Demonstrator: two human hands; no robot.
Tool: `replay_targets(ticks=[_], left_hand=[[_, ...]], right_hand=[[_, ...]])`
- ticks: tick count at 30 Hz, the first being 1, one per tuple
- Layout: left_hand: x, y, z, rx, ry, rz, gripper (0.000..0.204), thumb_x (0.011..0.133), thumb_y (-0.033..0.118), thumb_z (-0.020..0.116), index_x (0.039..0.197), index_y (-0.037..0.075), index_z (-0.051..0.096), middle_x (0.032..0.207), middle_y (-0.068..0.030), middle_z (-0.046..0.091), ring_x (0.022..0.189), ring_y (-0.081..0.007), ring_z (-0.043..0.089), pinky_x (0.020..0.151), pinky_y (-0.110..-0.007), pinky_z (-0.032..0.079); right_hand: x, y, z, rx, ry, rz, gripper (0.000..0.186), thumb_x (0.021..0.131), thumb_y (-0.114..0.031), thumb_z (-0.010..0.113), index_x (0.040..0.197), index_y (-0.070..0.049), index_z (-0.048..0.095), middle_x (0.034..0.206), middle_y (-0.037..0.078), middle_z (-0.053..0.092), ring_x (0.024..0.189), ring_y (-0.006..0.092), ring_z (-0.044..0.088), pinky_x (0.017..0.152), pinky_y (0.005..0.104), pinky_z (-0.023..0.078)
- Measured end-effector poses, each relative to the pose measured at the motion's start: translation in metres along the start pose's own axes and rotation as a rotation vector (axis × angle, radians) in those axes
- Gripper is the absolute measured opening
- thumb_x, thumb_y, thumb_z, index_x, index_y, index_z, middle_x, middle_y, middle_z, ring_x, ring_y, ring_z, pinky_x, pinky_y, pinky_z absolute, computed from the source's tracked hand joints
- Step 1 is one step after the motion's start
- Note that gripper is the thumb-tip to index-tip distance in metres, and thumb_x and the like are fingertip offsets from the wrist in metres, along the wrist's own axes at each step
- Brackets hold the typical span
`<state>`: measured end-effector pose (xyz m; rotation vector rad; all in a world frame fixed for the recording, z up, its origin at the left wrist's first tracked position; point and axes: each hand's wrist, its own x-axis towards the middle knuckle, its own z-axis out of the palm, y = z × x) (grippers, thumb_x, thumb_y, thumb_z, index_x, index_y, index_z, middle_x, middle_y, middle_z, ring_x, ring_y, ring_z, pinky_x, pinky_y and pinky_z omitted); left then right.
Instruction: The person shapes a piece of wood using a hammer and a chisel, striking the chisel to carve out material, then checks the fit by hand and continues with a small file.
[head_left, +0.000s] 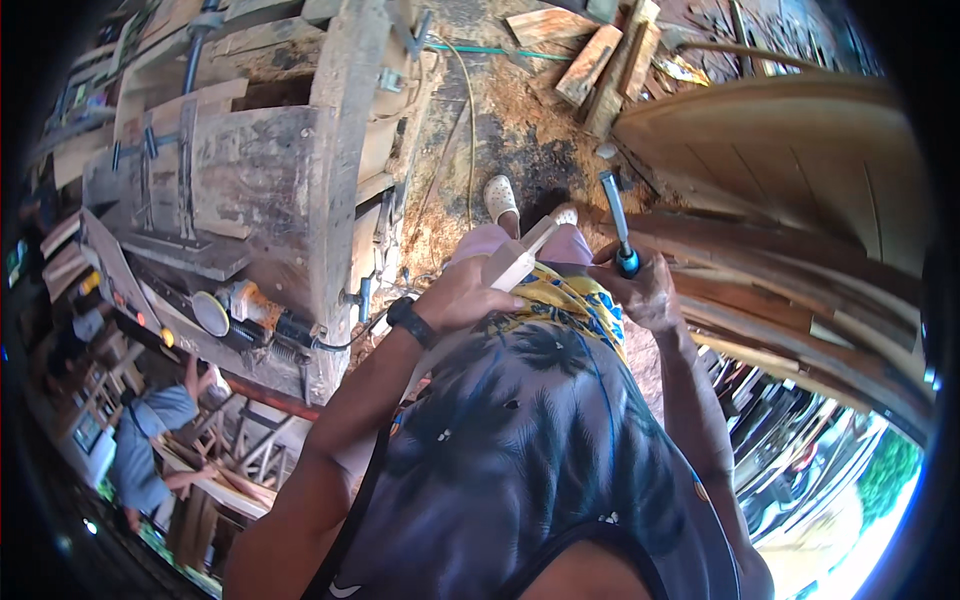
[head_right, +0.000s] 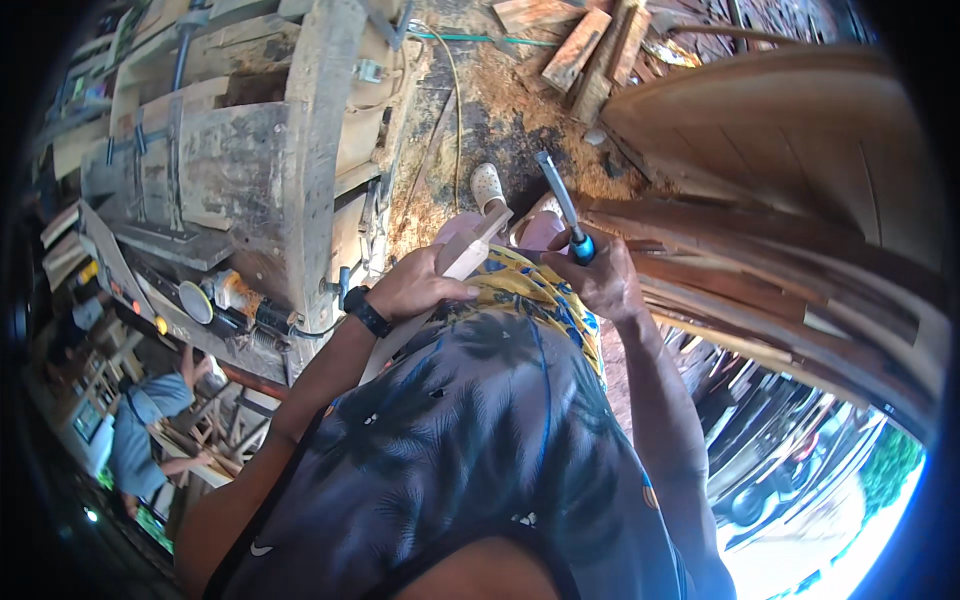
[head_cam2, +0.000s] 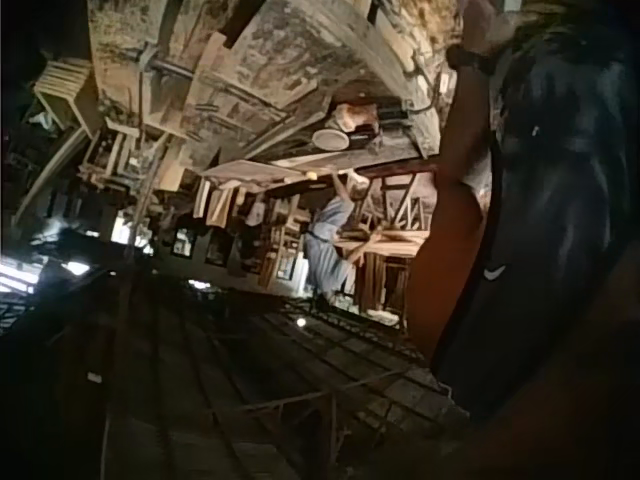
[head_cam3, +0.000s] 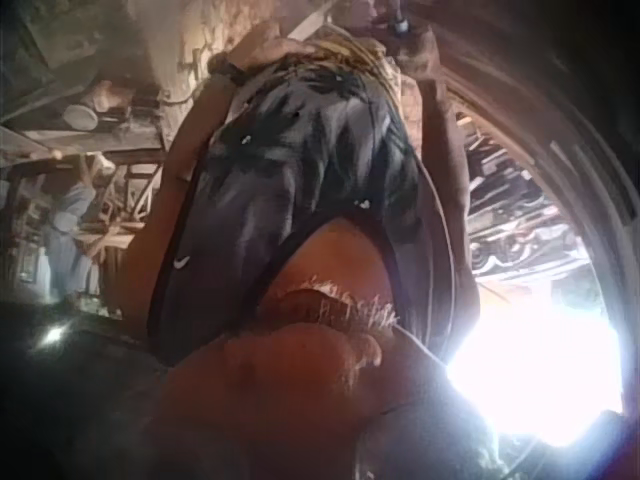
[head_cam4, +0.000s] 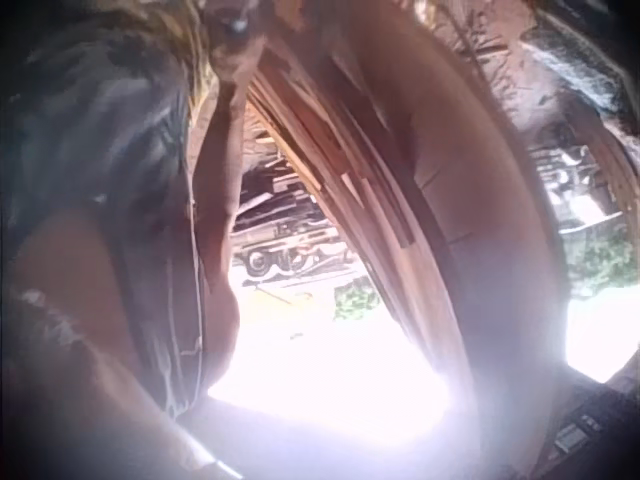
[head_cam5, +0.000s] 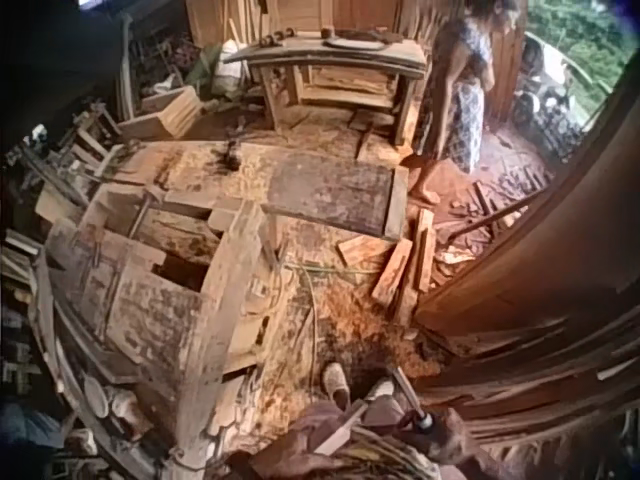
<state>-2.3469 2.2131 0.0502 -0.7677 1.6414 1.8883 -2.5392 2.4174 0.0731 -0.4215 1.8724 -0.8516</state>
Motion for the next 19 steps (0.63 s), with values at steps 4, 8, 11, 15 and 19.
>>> replay_targets(ticks=[4, 8, 11, 15, 19], left_hand=[[0.019, -0.008, 0.001, -0.061, 0.066, 0.130, 0.047, 0.078, 0.029, 0.080, 0.113, 0.000, 0.068, 0.107, -0.0167, 0.070, 0.103, -0.0299, 0.066, 0.092, -0.038, 0.048], [0.036, -0.003, -0.004, 0.035, 0.287, 0.208, 0.050, 0.074, 0.032, 0.082, 0.112, 0.000, 0.068, 0.107, -0.0186, 0.070, 0.103, -0.0324, 0.066, 0.092, -0.039, 0.049], [0.034, 0.011, -0.007, -0.041, 0.311, 0.033, 0.049, 0.073, 0.032, 0.083, 0.110, 0.003, 0.070, 0.105, -0.0176, 0.071, 0.099, -0.0331, 0.068, 0.089, -0.040, 0.051], [0.047, 0.028, -0.010, -0.132, 0.405, 0.107, 0.050, 0.071, 0.032, 0.084, 0.107, 0.001, 0.071, 0.101, -0.0216, 0.071, 0.100, -0.0330, 0.068, 0.089, -0.041, 0.050], [0.057, 0.047, -0.022, 0.127, 0.528, 0.148, 0.084, 0.076, 0.031, 0.081, 0.145, 0.000, 0.044, 0.157, -0.0235, 0.034, 0.148, -0.0333, 0.031, 0.119, -0.037, 0.029]], right_hand=[[0.033, -0.018, 0.010, -0.021, -0.114, -0.001, 0.019, 0.086, -0.016, 0.076, 0.090, 0.001, 0.069, 0.072, 0.004, 0.065, 0.066, 0.0107, 0.058, 0.062, 0.0309, 0.049], [0.063, -0.034, 0.005, -0.264, -0.360, -0.009, 0.021, 0.086, -0.017, 0.073, 0.095, 0.002, 0.070, 0.078, 0.011, 0.070, 0.071, 0.0176, 0.065, 0.069, 0.0358, 0.053], [0.090, -0.039, -0.006, -0.415, -0.525, -0.016, 0.022, 0.085, -0.017, 0.071, 0.098, 0.000, 0.071, 0.079, 0.015, 0.070, 0.072, 0.0212, 0.067, 0.069, 0.0375, 0.054], [0.127, -0.047, -0.032, -0.378, -0.484, -0.126, 0.022, 0.082, -0.021, 0.076, 0.095, -0.004, 0.072, 0.078, 0.015, 0.070, 0.077, 0.0253, 0.072, 0.072, 0.0385, 0.056], [0.163, -0.066, -0.044, -0.549, -0.658, -0.208, 0.025, 0.082, -0.027, 0.079, 0.098, -0.008, 0.075, 0.095, 0.016, 0.076, 0.099, 0.0261, 0.074, 0.086, 0.0343, 0.056]])
